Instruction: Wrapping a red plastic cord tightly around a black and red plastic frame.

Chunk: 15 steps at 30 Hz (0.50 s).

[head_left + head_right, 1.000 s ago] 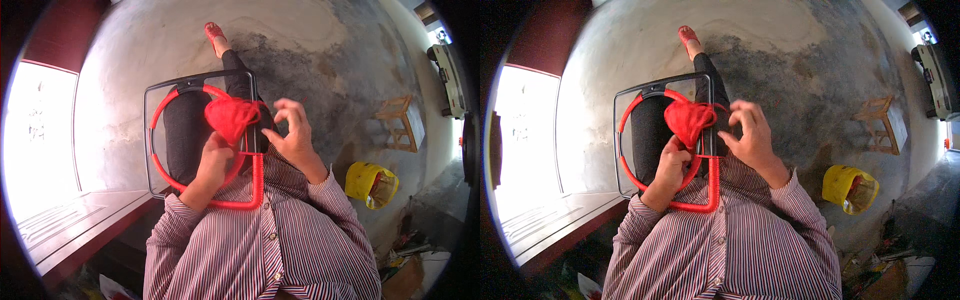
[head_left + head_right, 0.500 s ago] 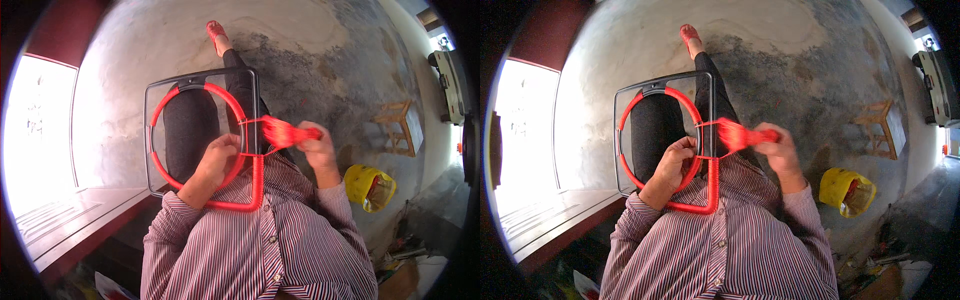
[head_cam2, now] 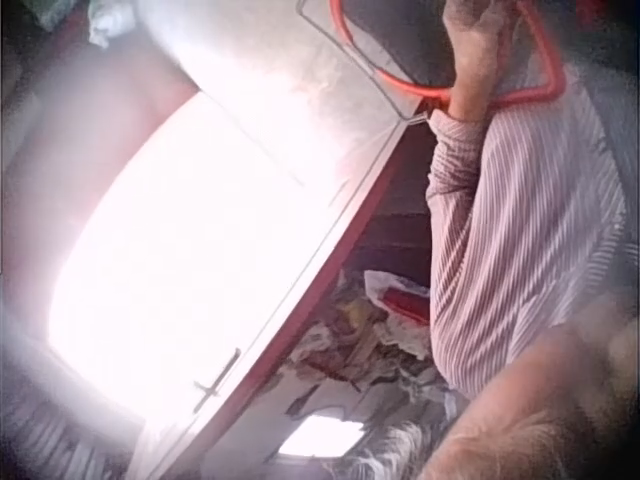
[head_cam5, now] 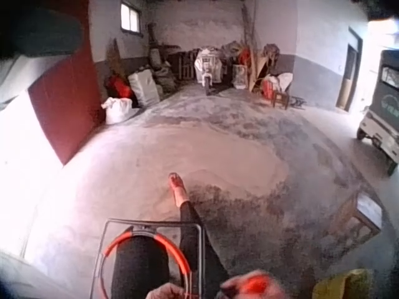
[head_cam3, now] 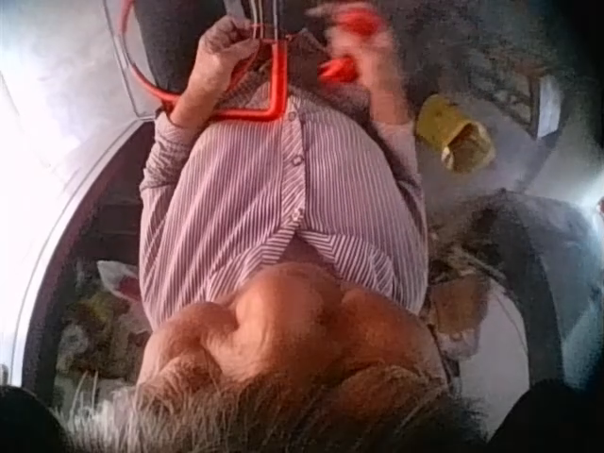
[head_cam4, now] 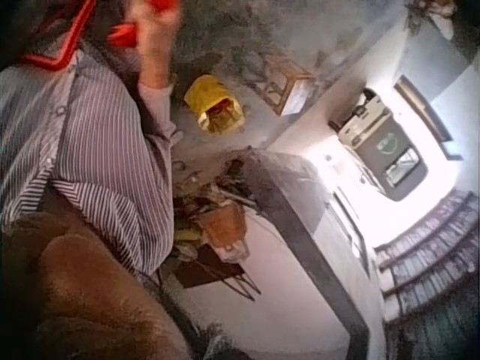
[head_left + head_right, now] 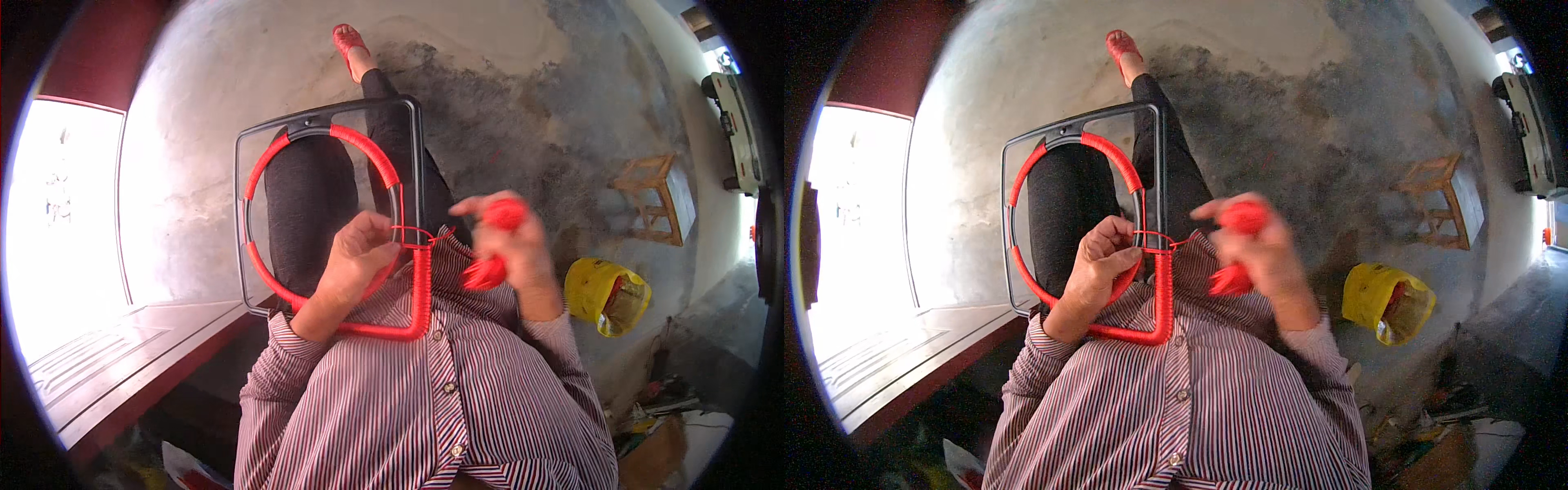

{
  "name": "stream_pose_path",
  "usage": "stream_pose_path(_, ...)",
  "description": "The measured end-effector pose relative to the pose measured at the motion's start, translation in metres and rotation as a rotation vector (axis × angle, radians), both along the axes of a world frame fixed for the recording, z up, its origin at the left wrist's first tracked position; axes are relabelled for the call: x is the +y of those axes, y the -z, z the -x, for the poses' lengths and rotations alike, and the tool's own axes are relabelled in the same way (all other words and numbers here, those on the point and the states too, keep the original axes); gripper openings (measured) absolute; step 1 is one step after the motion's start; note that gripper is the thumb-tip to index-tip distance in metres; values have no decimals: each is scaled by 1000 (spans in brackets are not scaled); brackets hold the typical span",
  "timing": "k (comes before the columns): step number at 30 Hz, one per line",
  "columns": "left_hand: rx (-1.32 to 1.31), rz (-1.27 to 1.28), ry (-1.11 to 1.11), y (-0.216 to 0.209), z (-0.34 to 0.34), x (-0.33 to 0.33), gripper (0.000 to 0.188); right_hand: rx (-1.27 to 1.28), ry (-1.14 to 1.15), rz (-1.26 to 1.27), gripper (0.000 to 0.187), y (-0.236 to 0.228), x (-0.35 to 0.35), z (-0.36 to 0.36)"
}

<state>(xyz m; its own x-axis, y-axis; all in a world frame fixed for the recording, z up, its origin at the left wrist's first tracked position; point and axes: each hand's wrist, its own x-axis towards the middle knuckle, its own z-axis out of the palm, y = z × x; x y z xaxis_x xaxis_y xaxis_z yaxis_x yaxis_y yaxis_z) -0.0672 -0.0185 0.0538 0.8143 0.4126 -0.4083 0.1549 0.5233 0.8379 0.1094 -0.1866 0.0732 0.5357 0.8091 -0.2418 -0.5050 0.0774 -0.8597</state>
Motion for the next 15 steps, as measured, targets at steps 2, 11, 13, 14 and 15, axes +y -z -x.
stream_pose_path(2,9,18,8,-1,2,1,16,-350,-237,253,18,8,23,24)
stream_pose_path(11,-46,203,2,10,7,4,12,-17,-183,78,15,-12,16,15)
stream_pose_path(13,-50,251,-6,4,4,5,12,-26,-170,151,15,-10,8,1)
stream_pose_path(14,20,227,-2,-3,0,6,12,-33,-154,219,15,-10,2,-11)
stream_pose_path(15,87,208,-4,-4,-3,6,19,-53,-41,305,16,-17,-7,-25)
